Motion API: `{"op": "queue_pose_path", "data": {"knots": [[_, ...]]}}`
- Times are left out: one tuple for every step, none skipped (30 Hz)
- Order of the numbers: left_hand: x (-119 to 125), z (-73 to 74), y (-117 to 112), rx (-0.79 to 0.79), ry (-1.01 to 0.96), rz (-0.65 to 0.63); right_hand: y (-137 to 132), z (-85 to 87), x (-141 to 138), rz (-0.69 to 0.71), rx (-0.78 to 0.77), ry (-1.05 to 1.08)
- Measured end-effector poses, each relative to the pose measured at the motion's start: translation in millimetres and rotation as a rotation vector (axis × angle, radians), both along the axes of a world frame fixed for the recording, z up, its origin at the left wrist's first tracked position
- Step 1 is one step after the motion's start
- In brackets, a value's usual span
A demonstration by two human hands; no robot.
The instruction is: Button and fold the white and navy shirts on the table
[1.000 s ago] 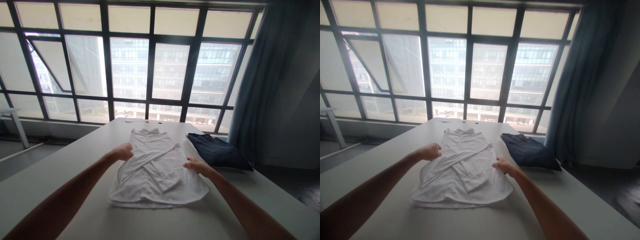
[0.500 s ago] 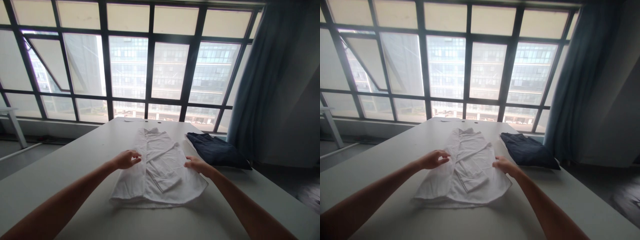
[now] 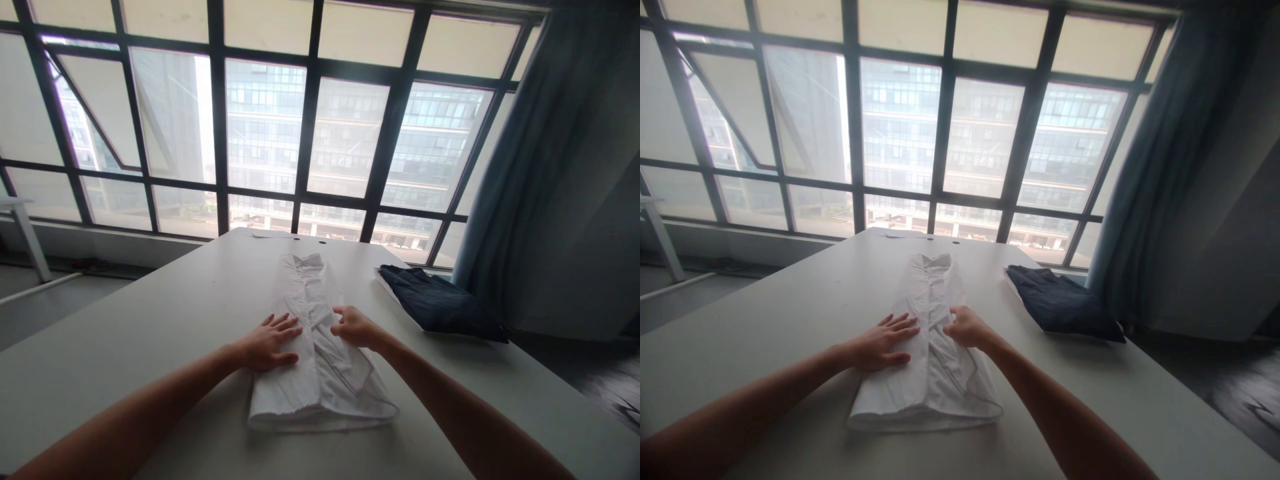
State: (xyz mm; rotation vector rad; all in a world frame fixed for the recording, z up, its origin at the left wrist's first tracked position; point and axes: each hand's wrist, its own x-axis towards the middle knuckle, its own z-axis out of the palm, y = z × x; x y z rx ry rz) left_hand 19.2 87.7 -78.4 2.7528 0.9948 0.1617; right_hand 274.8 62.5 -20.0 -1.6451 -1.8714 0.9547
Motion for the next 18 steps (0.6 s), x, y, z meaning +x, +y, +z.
{"op": "queue_pose_path", "data": {"knots": [[-0.3,-0.2,-0.1,-0.003,-0.006,0.000,-2.5,-5.5,-10.2,0.039,0.030,-0.066],[-0.9,-0.5,0.0,-0.006,-0.012,0.000,-4.8,-11.1,-18.4,0.073,0.057,-0.137],[-1.4,-0.8,0.2,-0.008,-0.018,0.001,-6.9,-16.2,-24.5,0.104,0.081,-0.201],[-1.7,-1.2,0.3,-0.010,-0.020,0.001,-8.9,-20.3,-28.5,0.132,0.094,-0.253],[-1.9,-1.4,0.4,-0.012,-0.021,0.003,-10.8,-23.1,-30.7,0.156,0.096,-0.295],[-1.9,-1.5,0.4,-0.014,-0.021,0.005,-12.8,-24.5,-31.3,0.179,0.090,-0.327],[-1.8,-1.5,0.4,-0.015,-0.021,0.009,-14.9,-24.5,-30.9,0.201,0.076,-0.350],[-1.6,-1.4,0.3,-0.016,-0.019,0.012,-17.2,-23.3,-29.8,0.224,0.051,-0.366],[-1.6,-1.0,0.1,-0.016,-0.016,0.014,-19.7,-21.1,-28.5,0.245,0.020,-0.377],[-1.7,-0.2,-0.3,-0.016,-0.009,0.014,-22.6,-18.4,-27.4,0.265,-0.013,-0.383],[-2.0,0.9,-1.0,-0.014,0.000,0.010,-25.6,-15.6,-26.5,0.285,-0.034,-0.389],[-2.6,2.5,-2.0,-0.013,0.014,0.000,-28.5,-13.3,-25.9,0.300,-0.032,-0.400],[-3.3,4.4,-3.3,-0.015,0.031,-0.019,-31.1,-11.9,-25.6,0.306,0.001,-0.417],[-4.1,6.6,-5.0,-0.018,0.046,-0.045,-33.3,-12.0,-25.4,0.299,0.071,-0.440],[-4.7,8.9,-7.1,-0.026,0.058,-0.074,-34.9,-13.8,-25.0,0.285,0.169,-0.470],[-5.0,11.1,-9.4,-0.036,0.066,-0.102,-35.8,-17.4,-24.5,0.274,0.271,-0.503],[-4.8,13.0,-11.9,-0.047,0.071,-0.126,-36.1,-22.6,-23.6,0.268,0.358,-0.531],[-4.0,14.4,-14.5,-0.058,0.075,-0.143,-35.9,-28.8,-22.5,0.275,0.408,-0.550]]}}
